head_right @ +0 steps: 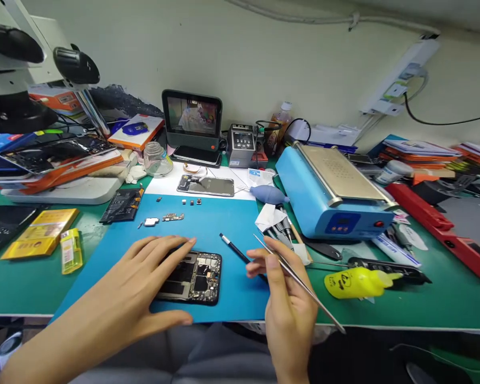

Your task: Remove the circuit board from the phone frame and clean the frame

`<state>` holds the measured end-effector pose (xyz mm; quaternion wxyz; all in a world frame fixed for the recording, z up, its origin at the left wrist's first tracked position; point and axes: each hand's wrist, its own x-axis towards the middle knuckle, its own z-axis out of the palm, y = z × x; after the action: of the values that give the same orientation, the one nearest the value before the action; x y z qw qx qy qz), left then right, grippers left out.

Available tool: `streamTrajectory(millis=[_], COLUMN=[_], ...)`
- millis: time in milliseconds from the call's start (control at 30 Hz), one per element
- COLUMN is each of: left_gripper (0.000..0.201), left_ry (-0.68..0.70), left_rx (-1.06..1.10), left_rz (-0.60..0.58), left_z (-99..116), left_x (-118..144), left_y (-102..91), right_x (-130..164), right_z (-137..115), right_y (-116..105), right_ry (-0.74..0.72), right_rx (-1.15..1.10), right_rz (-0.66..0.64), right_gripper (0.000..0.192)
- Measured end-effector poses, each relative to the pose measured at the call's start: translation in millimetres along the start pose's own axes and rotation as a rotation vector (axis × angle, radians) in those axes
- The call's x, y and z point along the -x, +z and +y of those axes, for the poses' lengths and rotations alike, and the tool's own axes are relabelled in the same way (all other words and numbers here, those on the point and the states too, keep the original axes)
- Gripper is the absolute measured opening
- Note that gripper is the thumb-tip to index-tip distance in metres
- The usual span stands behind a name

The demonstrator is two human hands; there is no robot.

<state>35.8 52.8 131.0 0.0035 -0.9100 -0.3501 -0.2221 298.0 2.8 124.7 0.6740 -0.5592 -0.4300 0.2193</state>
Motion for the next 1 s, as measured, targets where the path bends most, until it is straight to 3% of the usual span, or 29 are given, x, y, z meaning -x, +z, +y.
streamTrajectory(millis=[67,200,333,500,600,800,900,1000], left_gripper=[0.115,0.075,0.058,0.051,0.051,0.054,0.056,0.046], left_ry=[0.010,0.011,-0.017,-0.084,-0.094,-0.029,-0.064,-0.095], left_rx=[-0.003,0.077,0.114,0.168,0.189,0.157,0.162,0.184], left_rz=[-0.019,-0.080,-0.051,-0.002,0.021,-0.018,-0.048,-0.071], left_z=[-13,-35,-35,-28,-29,-35,-33,-31], left_x=[8,21,28,34,36,35,35,37], left_y=[-3.7,-10.2,-11.4,-7.8,-6.9,-9.1,-10.0,-11.8], right_x=[1,1,2,18,30,42,47,50], right_z=[3,8,3,-15,-19,1,5,4], right_y=[-1,-2,-4,-17,-23,-16,-8,-7], right_ry=[0.015,0.011,0.024,0.021,-0.062,-0.191,-0.087,0.096], right_rx=[-0.007,-0.024,-0.049,0.068,0.222,0.196,0.250,0.297], right_rz=[-0.011,0.049,0.059,-0.025,-0.080,0.030,0.162,0.269], right_gripper=[0.032,0.040,0.037,0.027,0.028,0.018,0.016,0.027])
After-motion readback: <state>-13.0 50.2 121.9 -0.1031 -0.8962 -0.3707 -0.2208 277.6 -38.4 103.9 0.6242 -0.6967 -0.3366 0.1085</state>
